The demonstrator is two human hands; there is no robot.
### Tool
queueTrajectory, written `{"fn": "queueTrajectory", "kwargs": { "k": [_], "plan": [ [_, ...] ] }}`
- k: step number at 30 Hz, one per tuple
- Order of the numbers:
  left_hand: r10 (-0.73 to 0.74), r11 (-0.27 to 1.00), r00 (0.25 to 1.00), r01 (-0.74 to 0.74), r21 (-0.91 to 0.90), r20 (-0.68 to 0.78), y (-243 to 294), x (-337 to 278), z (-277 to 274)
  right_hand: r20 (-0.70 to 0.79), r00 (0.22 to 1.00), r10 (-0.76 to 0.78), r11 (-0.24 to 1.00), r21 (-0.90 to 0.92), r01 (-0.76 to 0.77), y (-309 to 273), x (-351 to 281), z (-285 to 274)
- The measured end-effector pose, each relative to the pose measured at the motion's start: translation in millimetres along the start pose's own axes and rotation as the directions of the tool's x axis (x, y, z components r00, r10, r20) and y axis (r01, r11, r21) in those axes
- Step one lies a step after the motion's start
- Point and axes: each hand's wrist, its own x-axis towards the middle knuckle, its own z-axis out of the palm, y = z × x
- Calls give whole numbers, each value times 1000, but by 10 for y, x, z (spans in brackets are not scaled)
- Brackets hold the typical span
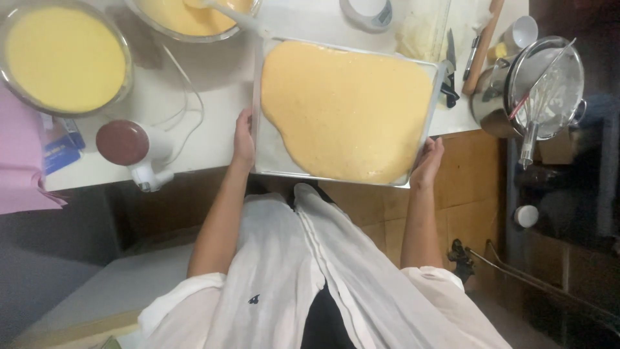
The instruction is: Pour and spread cake batter onto a baking tray.
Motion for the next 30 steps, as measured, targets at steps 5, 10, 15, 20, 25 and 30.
{"fn": "queueTrajectory", "kwargs": {
  "k": [5,10,15,20,25,30],
  "plan": [
    [122,992,989,-125,27,84,25,160,127,-15,998,-59,995,76,60,45,270,-214],
    [186,981,970,-193,31,154,150,170,289,-49,998,-47,990,131,53,-90,315,-170],
    [202,978,961,-208,14,187,160,191,359,-23,999,-27,991,128,29,-127,374,-192],
    [193,977,965,-207,60,178,178,204,451,-44,999,-24,992,124,29,-118,439,-303],
    [185,974,964,-205,91,192,291,181,596,-75,997,-30,992,118,39,-274,373,-219],
    [157,983,963,-174,63,218,393,156,710,9,998,-61,987,153,59,-319,401,-266]
  ]
}}
